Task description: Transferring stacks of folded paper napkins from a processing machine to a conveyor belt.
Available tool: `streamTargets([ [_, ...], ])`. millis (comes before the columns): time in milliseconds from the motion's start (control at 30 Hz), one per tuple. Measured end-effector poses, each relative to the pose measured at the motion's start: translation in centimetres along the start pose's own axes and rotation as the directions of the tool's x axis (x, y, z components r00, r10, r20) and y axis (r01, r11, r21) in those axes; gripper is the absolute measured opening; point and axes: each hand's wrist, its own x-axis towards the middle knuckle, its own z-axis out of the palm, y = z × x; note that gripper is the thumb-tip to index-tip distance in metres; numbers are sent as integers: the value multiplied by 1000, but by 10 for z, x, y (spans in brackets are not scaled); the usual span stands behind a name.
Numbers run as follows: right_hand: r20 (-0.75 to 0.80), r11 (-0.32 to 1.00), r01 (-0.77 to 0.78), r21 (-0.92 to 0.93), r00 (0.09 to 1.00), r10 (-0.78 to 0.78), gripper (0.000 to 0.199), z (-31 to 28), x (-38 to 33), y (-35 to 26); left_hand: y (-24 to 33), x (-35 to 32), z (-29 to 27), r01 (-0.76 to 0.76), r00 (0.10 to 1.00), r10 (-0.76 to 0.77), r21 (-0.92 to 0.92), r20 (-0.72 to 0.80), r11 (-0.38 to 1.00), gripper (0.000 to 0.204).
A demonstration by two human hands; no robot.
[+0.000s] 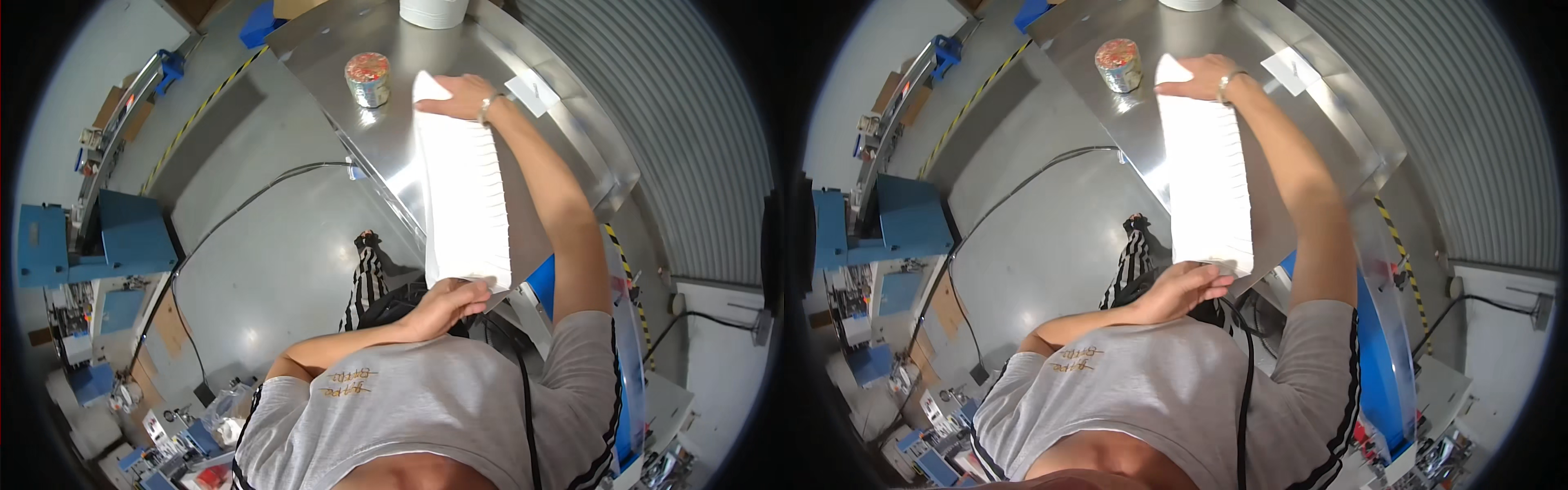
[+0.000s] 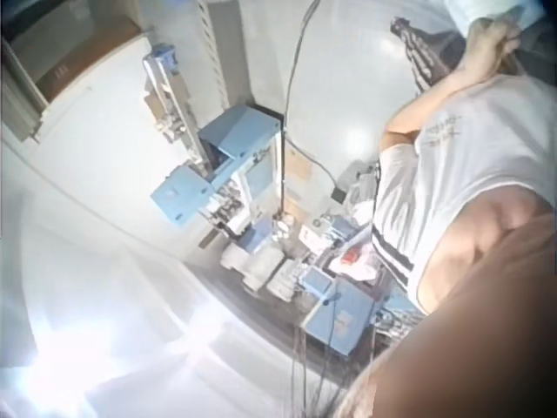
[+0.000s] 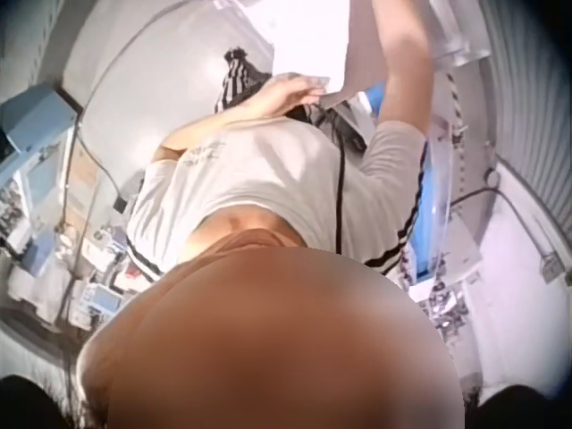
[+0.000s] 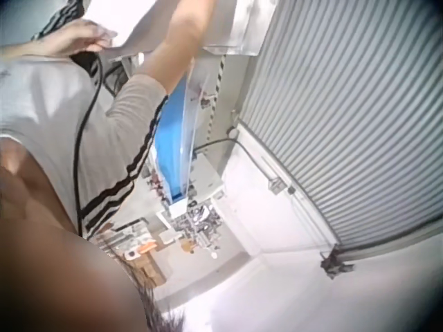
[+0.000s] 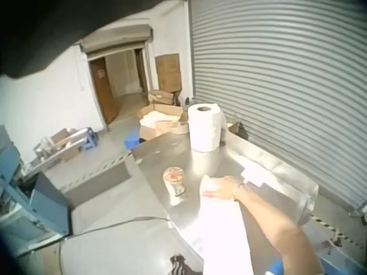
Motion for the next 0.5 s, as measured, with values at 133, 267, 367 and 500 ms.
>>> streamTargets([
  [133,126,980,197,31,972,-200,76,3,26,-40,-16,0,19,-73,997,72,-13,-41,997,59],
  [267,-26,953,299,-41,953,-300,74,17,30,-53,-29,2,23,-97,994,94,-37,-62,995,57],
  [367,-340,896,410,-173,829,-445,60,28,9,-45,-31,1,26,-135,988,133,-16,-84,991,54],
  [500,-521,962,273,-8,820,-237,45,22,-62,-7,-24,12,23,-137,982,146,78,-123,987,47],
])
